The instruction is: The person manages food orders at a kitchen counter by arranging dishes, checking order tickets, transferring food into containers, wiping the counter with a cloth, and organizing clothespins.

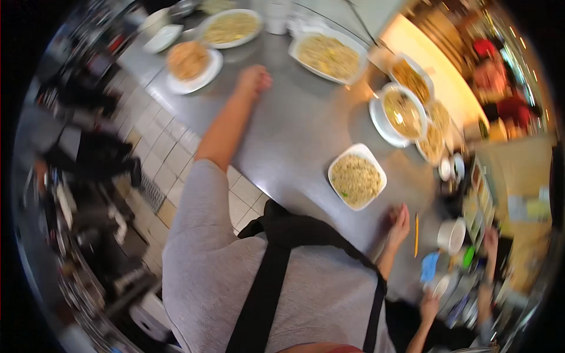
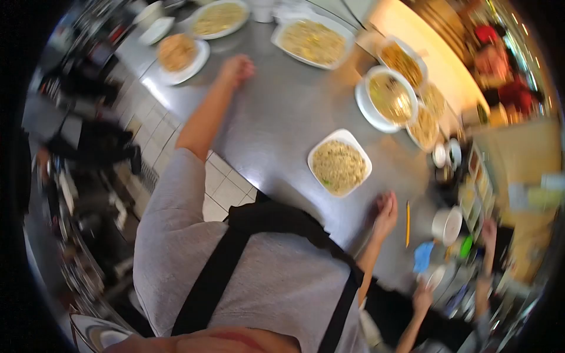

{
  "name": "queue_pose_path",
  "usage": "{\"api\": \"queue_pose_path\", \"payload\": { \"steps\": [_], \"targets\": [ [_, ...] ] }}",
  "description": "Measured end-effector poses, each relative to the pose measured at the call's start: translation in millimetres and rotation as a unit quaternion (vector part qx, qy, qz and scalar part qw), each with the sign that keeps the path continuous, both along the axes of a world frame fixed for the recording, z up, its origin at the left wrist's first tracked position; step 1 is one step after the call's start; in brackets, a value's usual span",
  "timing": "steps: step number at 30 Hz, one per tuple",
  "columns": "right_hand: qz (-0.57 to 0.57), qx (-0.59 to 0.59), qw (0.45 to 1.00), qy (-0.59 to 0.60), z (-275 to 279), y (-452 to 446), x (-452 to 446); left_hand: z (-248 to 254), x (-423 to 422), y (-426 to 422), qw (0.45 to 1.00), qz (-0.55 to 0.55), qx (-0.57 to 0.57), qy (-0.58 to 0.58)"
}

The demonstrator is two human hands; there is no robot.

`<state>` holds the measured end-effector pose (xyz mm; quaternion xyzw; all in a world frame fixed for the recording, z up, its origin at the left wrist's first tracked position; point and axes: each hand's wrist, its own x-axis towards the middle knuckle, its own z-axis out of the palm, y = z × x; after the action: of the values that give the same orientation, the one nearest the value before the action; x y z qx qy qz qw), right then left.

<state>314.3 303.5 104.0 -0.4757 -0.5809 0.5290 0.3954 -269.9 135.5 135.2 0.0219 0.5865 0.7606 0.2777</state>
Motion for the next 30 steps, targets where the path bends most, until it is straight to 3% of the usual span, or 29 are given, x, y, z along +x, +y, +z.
{"api": "queue_pose_path", "payload": {
  "steps": [1,2,3,5,8,9,10,13,16,17,18,21,23,28,30],
  "targets": [
    [0.028,-0.037,0.999,-0.016,18.8,-3.2,-12.6,-20.4,-48.7,2.4,1.000,-0.003,0.013,0.013],
    [0.016,-0.097,0.994,0.039,27.5,-7.9,-23.6,-35.6,-100.3,2.1,0.998,-0.017,0.048,-0.035],
    [0.049,-0.116,0.990,0.055,40.4,-12.5,-31.8,-2.5,-98.0,0.1,0.997,0.061,0.036,-0.034],
    [0.096,-0.159,0.980,0.074,44.5,-14.0,-38.3,-0.5,-145.4,-4.0,0.991,0.110,0.043,-0.058],
    [0.118,-0.213,0.967,0.070,47.5,-11.9,-53.6,-1.3,-192.9,-10.1,0.994,0.083,0.073,0.015],
    [0.127,-0.215,0.967,0.051,49.0,-10.7,-58.0,17.3,-172.8,-1.1,0.985,0.164,0.026,0.039],
    [0.140,-0.219,0.965,0.032,51.5,-9.3,-62.2,6.5,-199.7,-1.8,0.986,0.151,0.049,0.041],
    [0.138,-0.193,0.970,-0.057,70.5,-7.4,-84.5,5.5,-220.6,-0.8,0.984,0.154,0.083,0.042],
    [0.190,-0.070,0.974,-0.098,34.3,7.7,-85.1,-9.7,-236.2,-7.1,0.983,0.110,0.122,0.080],
    [0.197,-0.043,0.974,-0.099,24.5,12.2,-82.8,-34.2,-264.6,-12.1,0.974,0.048,-0.019,0.220],
    [0.189,-0.045,0.976,-0.097,28.4,10.6,-82.5,-7.5,-228.5,-3.9,0.984,0.090,0.154,0.001],
    [0.155,-0.060,0.981,-0.097,34.2,2.6,-76.9,-0.7,-199.1,0.3,0.987,0.115,0.108,0.007],
    [0.136,-0.071,0.985,-0.078,45.7,-11.5,-85.1,19.3,-216.5,-13.3,0.983,0.167,0.069,-0.009],
    [0.016,-0.142,0.987,-0.081,107.2,-71.4,-99.0,53.0,-266.9,-79.1,0.984,0.164,0.057,-0.037],
    [-0.059,-0.160,0.981,-0.093,105.9,-79.7,-76.6,24.5,-282.6,-84.5,0.982,0.150,0.095,-0.061]
  ]
}}
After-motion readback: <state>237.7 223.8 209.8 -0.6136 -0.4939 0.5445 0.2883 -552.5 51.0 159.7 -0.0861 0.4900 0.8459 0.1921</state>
